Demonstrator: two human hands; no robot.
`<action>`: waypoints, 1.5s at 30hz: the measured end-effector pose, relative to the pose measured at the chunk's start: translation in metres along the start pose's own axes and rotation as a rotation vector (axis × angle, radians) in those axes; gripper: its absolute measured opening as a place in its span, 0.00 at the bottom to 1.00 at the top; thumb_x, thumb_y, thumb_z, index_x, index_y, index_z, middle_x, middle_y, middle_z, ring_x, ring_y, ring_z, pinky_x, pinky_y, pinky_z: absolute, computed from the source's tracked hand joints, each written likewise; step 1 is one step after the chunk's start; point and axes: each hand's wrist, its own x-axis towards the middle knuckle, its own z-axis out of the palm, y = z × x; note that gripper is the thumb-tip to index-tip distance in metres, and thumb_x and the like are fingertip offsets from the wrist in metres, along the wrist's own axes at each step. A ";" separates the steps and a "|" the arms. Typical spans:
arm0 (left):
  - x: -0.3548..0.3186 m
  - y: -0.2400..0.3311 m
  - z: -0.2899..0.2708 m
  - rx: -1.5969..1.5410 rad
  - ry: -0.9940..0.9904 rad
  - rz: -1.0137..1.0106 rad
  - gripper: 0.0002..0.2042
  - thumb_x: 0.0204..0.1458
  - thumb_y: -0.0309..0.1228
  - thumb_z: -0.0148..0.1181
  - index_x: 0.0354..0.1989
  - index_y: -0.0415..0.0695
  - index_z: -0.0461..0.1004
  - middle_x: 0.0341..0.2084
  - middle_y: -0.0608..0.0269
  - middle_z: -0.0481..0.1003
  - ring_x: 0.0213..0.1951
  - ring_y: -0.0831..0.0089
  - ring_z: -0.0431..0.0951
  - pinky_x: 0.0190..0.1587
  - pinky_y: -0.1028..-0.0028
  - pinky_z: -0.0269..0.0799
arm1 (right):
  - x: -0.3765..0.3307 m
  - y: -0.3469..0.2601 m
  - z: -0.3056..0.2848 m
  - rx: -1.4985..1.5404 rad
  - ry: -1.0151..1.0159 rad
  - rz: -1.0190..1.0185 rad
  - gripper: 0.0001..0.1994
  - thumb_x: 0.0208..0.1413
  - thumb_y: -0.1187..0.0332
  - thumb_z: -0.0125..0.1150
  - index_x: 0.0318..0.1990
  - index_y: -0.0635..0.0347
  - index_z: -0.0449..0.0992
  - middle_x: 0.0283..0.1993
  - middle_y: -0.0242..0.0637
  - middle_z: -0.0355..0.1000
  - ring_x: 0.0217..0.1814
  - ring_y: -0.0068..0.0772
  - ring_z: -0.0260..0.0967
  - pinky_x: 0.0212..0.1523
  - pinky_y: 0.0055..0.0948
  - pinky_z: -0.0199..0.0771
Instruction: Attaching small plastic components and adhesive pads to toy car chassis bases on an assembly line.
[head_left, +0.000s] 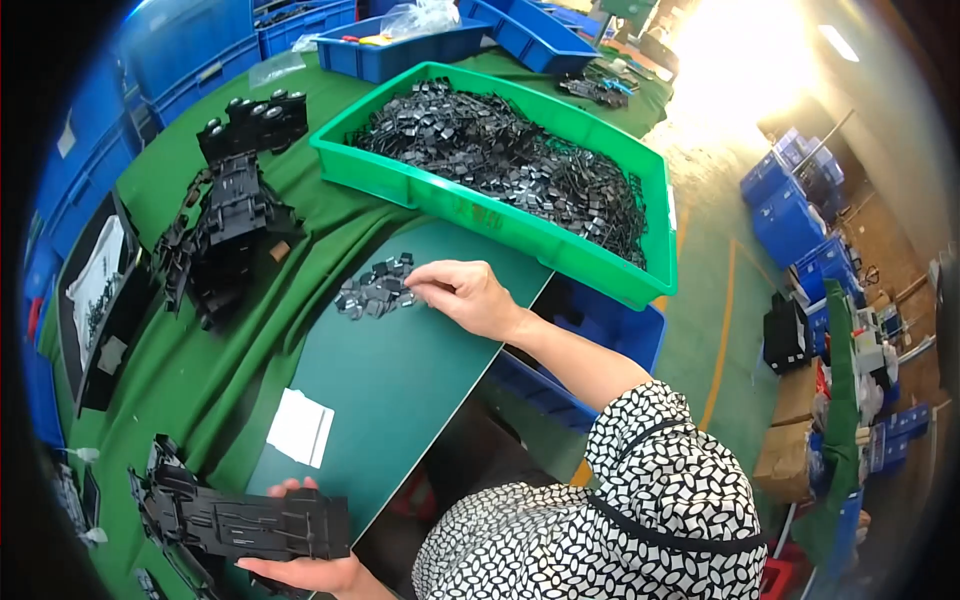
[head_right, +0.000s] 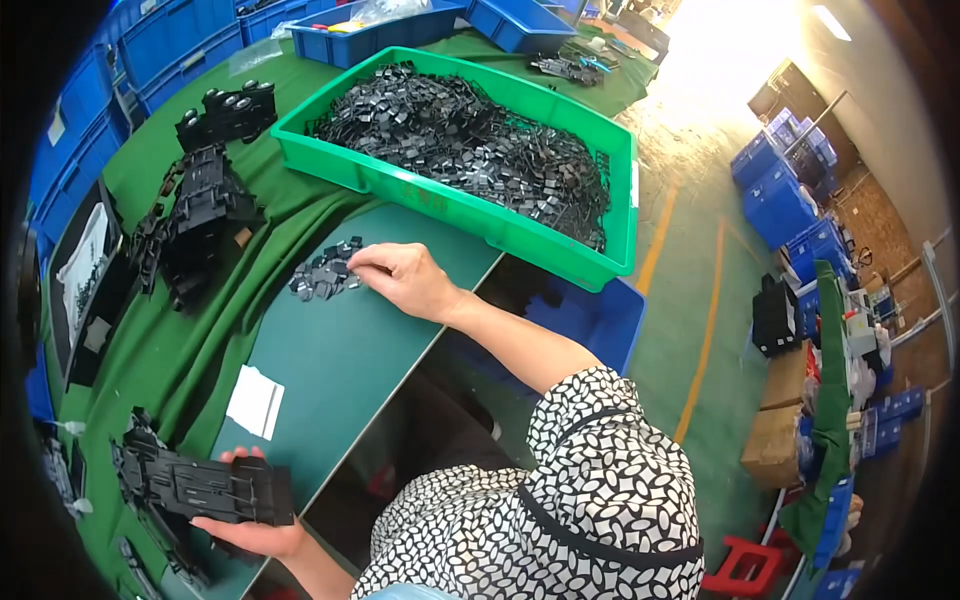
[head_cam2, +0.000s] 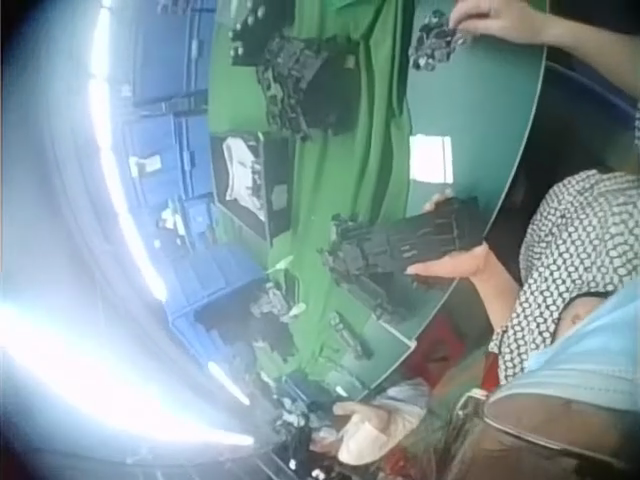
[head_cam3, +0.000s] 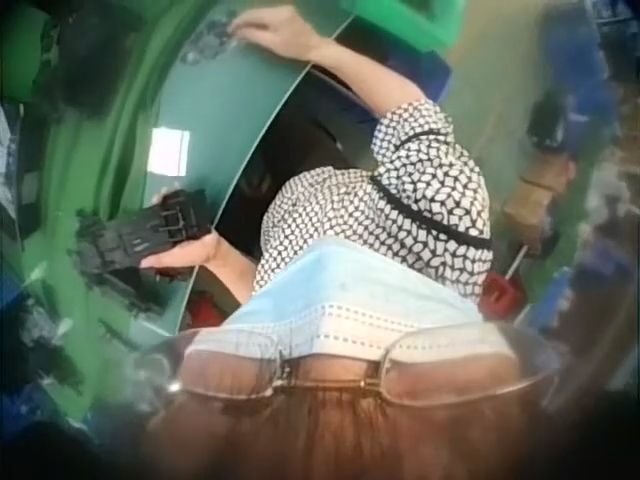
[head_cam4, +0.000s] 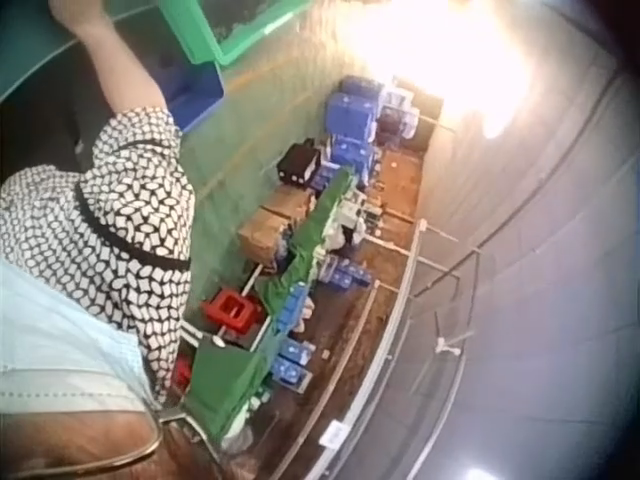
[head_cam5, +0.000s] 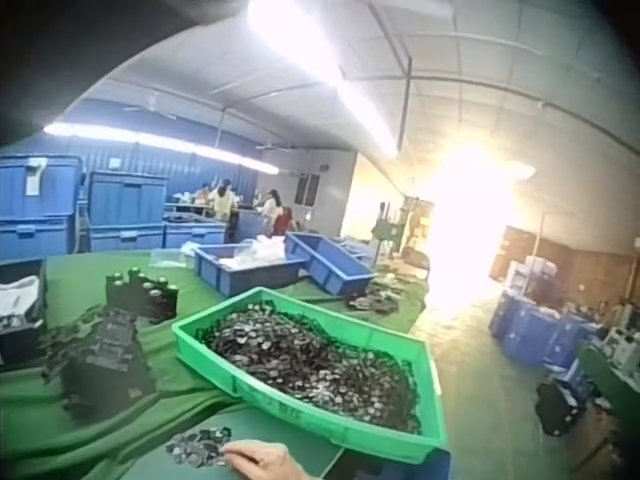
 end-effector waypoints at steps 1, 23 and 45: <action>0.001 0.000 0.000 0.030 0.007 0.001 0.36 0.55 0.61 0.36 0.58 0.38 0.56 0.45 0.47 0.68 0.47 0.55 0.70 0.54 0.55 0.65 | -0.001 -0.004 -0.004 0.095 -0.028 0.126 0.06 0.51 0.76 0.58 0.36 0.64 0.77 0.32 0.36 0.75 0.32 0.24 0.73 0.32 0.22 0.72; 0.001 -0.006 0.001 -0.180 0.120 -0.072 0.43 0.46 0.71 0.36 0.60 0.46 0.57 0.45 0.47 0.69 0.49 0.50 0.68 0.54 0.49 0.62 | 0.004 -0.038 0.024 0.602 -0.172 0.497 0.08 0.53 0.77 0.58 0.40 0.69 0.76 0.34 0.36 0.75 0.35 0.22 0.72 0.39 0.18 0.73; -0.001 0.007 0.000 -0.182 0.005 -0.059 0.44 0.49 0.69 0.26 0.54 0.36 0.61 0.44 0.46 0.69 0.47 0.52 0.70 0.53 0.51 0.65 | 0.047 -0.115 0.118 -0.319 -0.682 -0.721 0.09 0.40 0.78 0.54 0.33 0.65 0.67 0.33 0.41 0.64 0.38 0.41 0.64 0.38 0.34 0.70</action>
